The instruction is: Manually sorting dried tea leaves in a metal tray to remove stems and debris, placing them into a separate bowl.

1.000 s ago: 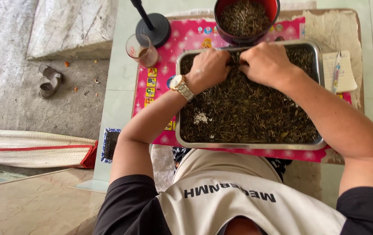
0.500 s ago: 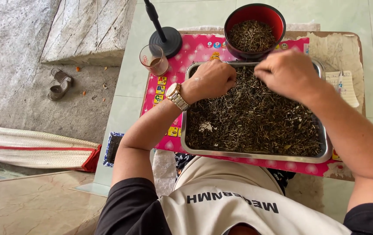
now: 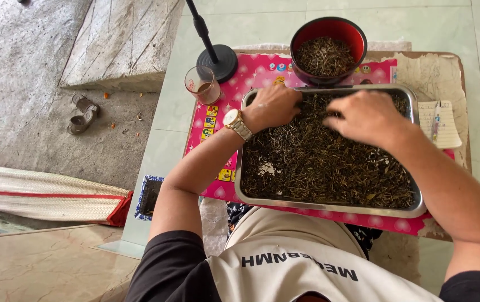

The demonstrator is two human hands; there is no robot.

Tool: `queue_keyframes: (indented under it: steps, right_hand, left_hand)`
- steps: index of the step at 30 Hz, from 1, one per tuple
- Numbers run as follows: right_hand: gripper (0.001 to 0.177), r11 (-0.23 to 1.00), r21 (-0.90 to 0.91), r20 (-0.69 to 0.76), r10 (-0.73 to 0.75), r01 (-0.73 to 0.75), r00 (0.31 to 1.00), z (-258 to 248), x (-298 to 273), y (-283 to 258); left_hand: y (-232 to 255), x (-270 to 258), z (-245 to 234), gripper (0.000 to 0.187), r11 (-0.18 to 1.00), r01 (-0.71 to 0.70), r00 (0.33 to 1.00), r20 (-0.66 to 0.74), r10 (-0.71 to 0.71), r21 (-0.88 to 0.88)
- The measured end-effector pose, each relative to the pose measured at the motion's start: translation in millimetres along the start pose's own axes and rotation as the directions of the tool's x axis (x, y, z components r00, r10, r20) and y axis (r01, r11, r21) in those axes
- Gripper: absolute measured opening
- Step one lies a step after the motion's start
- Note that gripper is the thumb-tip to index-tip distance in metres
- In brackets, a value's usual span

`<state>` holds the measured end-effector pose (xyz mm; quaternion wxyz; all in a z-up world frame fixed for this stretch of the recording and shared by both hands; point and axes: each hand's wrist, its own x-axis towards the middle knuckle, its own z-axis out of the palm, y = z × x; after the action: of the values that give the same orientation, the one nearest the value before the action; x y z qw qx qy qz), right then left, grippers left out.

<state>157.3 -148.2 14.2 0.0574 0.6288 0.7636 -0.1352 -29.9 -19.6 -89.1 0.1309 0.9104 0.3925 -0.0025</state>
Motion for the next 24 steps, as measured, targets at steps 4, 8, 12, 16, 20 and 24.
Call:
queue_keyframes:
  steps: [4,8,12,16,20,24]
  right_hand:
    - [0.026,0.999,-0.033,0.016,0.015,-0.015,1.000,11,-4,1]
    - [0.021,0.999,0.004,-0.071,-0.048,0.048,0.996,16,-12,2]
    - [0.025,0.993,-0.116,-0.051,-0.040,0.034,0.998,14,-14,1]
    - [0.025,0.991,-0.131,0.007,-0.028,0.029,1.000,19,-15,5]
    - [0.022,0.992,-0.118,-0.011,-0.046,0.044,0.999,13,-17,4]
    - [0.023,0.997,-0.047,0.053,-0.063,0.065,0.997,8,-14,2]
  left_hand:
    - [12,-7,-10,0.017,0.999,-0.034,0.999,0.027,0.034,-0.005]
    - [26,-31,-36,0.016,0.995,-0.080,0.993,0.077,0.084,-0.056]
    - [28,-43,-36,0.018,0.984,-0.143,0.981,0.114,0.155,-0.108]
    - [38,-61,-64,0.021,0.986,-0.154,0.975,0.152,0.163,-0.068]
    - [26,-53,-46,0.021,0.984,-0.154,0.981,0.103,0.162,-0.085]
    - [23,-52,-35,0.014,0.977,-0.174,0.978,0.091,0.185,-0.122]
